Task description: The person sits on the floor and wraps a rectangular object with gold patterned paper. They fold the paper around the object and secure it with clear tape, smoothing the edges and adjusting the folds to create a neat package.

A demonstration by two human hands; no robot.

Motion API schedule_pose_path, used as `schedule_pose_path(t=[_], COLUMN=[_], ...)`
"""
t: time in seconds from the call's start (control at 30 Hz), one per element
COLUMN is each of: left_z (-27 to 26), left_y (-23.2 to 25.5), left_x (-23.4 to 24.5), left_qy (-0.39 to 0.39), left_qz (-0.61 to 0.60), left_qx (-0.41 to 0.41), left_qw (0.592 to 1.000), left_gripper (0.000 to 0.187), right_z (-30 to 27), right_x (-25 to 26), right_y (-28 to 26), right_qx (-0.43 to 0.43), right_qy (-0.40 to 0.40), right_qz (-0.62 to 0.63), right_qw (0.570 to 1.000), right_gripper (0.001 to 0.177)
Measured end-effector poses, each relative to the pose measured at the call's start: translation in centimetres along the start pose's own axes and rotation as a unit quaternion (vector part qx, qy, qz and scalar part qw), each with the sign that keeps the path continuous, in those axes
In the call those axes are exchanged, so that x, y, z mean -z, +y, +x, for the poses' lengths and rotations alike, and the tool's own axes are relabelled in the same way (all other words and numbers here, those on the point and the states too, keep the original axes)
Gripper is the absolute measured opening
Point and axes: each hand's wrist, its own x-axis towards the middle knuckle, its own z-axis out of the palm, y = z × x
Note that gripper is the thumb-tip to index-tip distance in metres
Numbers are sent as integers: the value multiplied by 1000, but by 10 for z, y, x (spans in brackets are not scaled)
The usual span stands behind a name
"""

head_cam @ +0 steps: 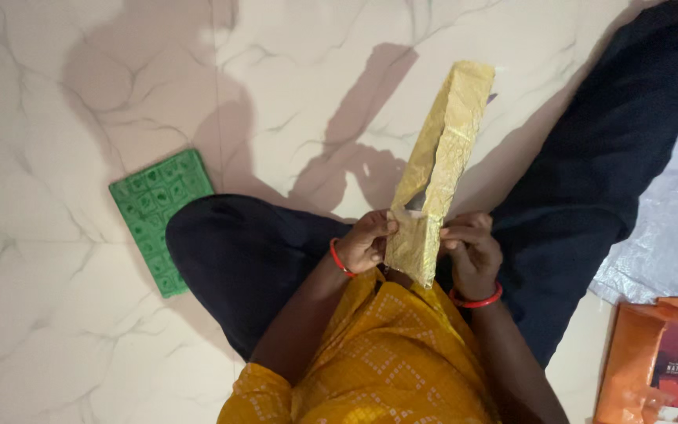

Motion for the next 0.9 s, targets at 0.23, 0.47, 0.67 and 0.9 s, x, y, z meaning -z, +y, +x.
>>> schedule_pose_path(t=[0.23, 0.47, 0.67, 0.9], left_z=[6, 5, 21, 21], left_y=[3, 10, 3, -9], left_x=[-15, -15, -15, 5], left_qy=[13, 9, 133, 65], left_qz=[26, 61, 168, 7], left_qx=[5, -28, -75, -23], left_qw=[1000, 998, 974, 998], left_gripper=[35, 30, 44, 44], right_z=[-9, -13, -16, -13], right_x=[-5, 3, -3, -15], right_y=[5, 12, 20, 24], right_qx=[-149, -271, -283, -267], right_qy=[76, 29, 57, 67], right_qz=[262, 396, 398, 239], right_qw=[951, 877, 871, 931], right_gripper=[29, 31, 25, 18])
